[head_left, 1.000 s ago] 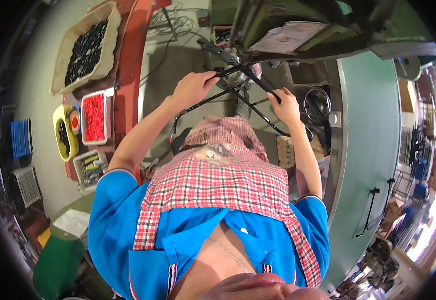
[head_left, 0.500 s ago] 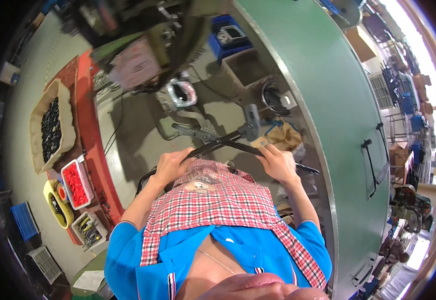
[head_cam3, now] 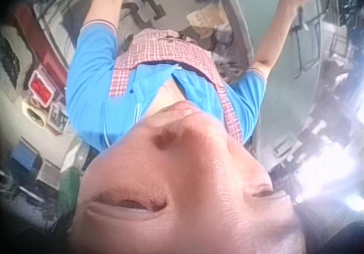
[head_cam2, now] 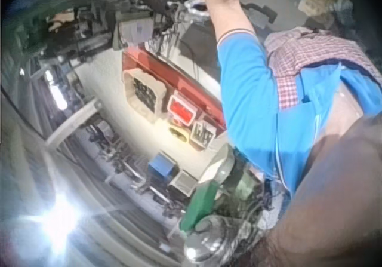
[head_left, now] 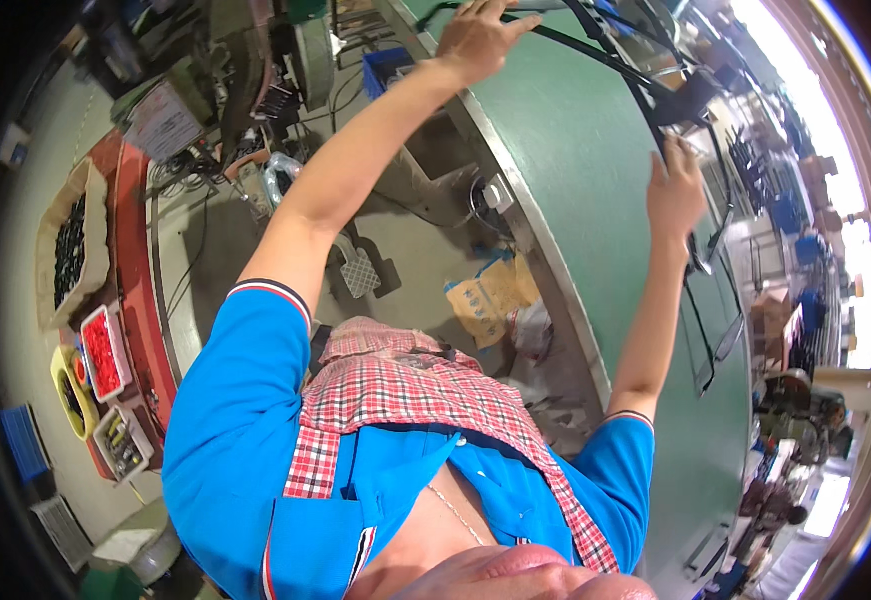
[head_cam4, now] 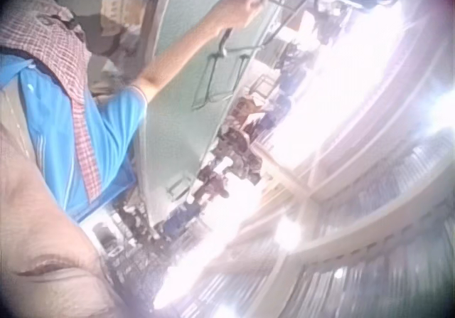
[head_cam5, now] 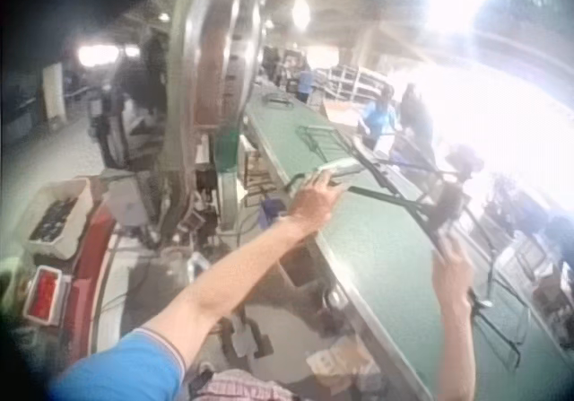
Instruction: The person repeatedly picks up black metal frame components from a blue crate, places them into a press machine, and secures small fasteners into the joints. The person then removes the assembled frames and places them on the floor. The process is repeated multiple times.
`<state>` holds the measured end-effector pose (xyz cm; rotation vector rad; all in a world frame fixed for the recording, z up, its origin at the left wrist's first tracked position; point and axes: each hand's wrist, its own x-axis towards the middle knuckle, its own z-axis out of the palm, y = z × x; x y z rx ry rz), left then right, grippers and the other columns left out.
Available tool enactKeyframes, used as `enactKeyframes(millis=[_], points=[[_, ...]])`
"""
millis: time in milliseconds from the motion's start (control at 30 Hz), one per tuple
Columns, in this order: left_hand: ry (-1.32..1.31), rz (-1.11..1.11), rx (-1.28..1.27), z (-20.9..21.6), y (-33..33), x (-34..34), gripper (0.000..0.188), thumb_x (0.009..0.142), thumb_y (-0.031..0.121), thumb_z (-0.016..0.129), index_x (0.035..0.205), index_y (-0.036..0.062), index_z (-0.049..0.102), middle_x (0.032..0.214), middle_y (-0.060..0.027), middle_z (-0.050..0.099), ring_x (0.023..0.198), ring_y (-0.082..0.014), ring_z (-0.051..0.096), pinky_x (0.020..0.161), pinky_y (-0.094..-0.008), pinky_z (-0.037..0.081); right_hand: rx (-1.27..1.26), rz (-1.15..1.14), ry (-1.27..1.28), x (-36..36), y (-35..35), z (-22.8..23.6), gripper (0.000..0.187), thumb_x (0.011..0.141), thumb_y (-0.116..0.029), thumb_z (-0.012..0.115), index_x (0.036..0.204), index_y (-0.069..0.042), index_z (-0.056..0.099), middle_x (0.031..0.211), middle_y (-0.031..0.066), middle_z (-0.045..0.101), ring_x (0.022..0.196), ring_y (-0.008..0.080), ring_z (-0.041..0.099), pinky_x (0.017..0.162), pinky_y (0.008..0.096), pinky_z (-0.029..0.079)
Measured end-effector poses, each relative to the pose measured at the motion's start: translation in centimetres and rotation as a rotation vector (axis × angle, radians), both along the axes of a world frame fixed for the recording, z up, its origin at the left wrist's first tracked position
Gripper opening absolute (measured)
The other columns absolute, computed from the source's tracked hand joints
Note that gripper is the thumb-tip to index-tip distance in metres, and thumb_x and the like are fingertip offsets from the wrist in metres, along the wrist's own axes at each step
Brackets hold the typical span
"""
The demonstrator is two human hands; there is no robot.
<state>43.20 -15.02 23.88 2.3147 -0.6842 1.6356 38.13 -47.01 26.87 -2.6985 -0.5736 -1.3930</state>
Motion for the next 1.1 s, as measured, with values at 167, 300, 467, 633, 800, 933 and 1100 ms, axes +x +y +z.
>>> enactKeyframes(millis=[167, 300, 467, 633, 800, 933, 1100], points=[[0.335, -0.173, 0.006, -7.5, -0.5, -10.0, 0.03, 0.081, 0.017, 0.065, 0.11, 0.0144, 0.062, 0.105, -0.0079, 0.058, 0.089, -0.0293, 0.058, 0.077, -0.0401, 0.047, -0.031, 0.339, 0.494, 3.9, 7.4, -11.1, 0.038, 0.08, -0.02, 0.068, 0.116, -0.011, 0.062, 0.103, 0.0095, 0.064, 0.096, 0.0303, 0.059, 0.081, 0.0399, 0.049], [0.844, -0.008, -0.067, -21.7, 6.0, -24.5, 0.027, 0.079, 0.02, 0.066, 0.104, 0.0099, 0.063, 0.104, -0.007, 0.056, 0.089, -0.0285, 0.056, 0.079, -0.0387, 0.046, -0.235, 0.705, 0.824, 0.4, 18.9, -21.7, 0.031, 0.08, -0.025, 0.067, 0.105, -0.008, 0.068, 0.105, 0.0103, 0.065, 0.099, 0.031, 0.06, 0.085, 0.0396, 0.05], [1.278, 0.388, -0.551, -28.6, 11.7, -41.7, 0.027, 0.086, 0.023, 0.061, 0.108, 0.0084, 0.064, 0.106, -0.0095, 0.058, 0.099, -0.0292, 0.057, 0.084, -0.041, 0.046, -0.272, 1.1, 0.971, -2.2, 34.7, -31.6, 0.026, 0.083, -0.026, 0.064, 0.1, -0.007, 0.069, 0.106, 0.0093, 0.064, 0.1, 0.0309, 0.06, 0.087, 0.0387, 0.048], [1.282, 0.702, -0.957, -29.0, 13.8, -53.0, 0.027, 0.087, 0.022, 0.059, 0.109, 0.006, 0.064, 0.1, -0.015, 0.061, 0.092, -0.0349, 0.058, 0.08, -0.0427, 0.047, -0.467, 0.971, 1.111, -3.4, 49.1, -37.9, 0.022, 0.085, -0.016, 0.054, 0.093, -0.001, 0.067, 0.098, 0.0172, 0.067, 0.093, 0.0374, 0.063, 0.088, 0.0395, 0.048], [1.272, 0.817, -1.126, -29.4, 14.8, -57.8, 0.023, 0.088, 0.024, 0.059, 0.102, 0.0084, 0.067, 0.096, -0.016, 0.063, 0.087, -0.0354, 0.06, 0.075, -0.043, 0.049, -0.666, 0.621, 0.893, -1.3, 52.3, -46.3, 0.019, 0.083, -0.014, 0.056, 0.092, -0.006, 0.07, 0.096, 0.0171, 0.069, 0.094, 0.0343, 0.066, 0.078, 0.0405, 0.053], [1.266, 0.855, -1.154, -30.0, 16.8, -58.5, 0.023, 0.087, 0.026, 0.061, 0.099, 0.0078, 0.068, 0.093, -0.0148, 0.064, 0.085, -0.0356, 0.062, 0.074, -0.0437, 0.05, -0.894, 0.428, 1.04, 0.1, 54.2, -47.1, 0.027, 0.087, -0.023, 0.056, 0.107, -0.006, 0.062, 0.094, 0.0165, 0.069, 0.092, 0.034, 0.067, 0.075, 0.0422, 0.054], [1.339, 0.812, -1.072, -29.7, 19.8, -56.9, 0.024, 0.088, 0.025, 0.061, 0.103, 0.0067, 0.067, 0.098, -0.016, 0.064, 0.088, -0.0355, 0.062, 0.075, -0.0422, 0.05, -0.618, 0.519, 1.128, -1.9, 53.8, -43.8, 0.025, 0.081, -0.02, 0.061, 0.101, -0.005, 0.058, 0.094, 0.0206, 0.067, 0.089, 0.0374, 0.066, 0.075, 0.047, 0.052]])
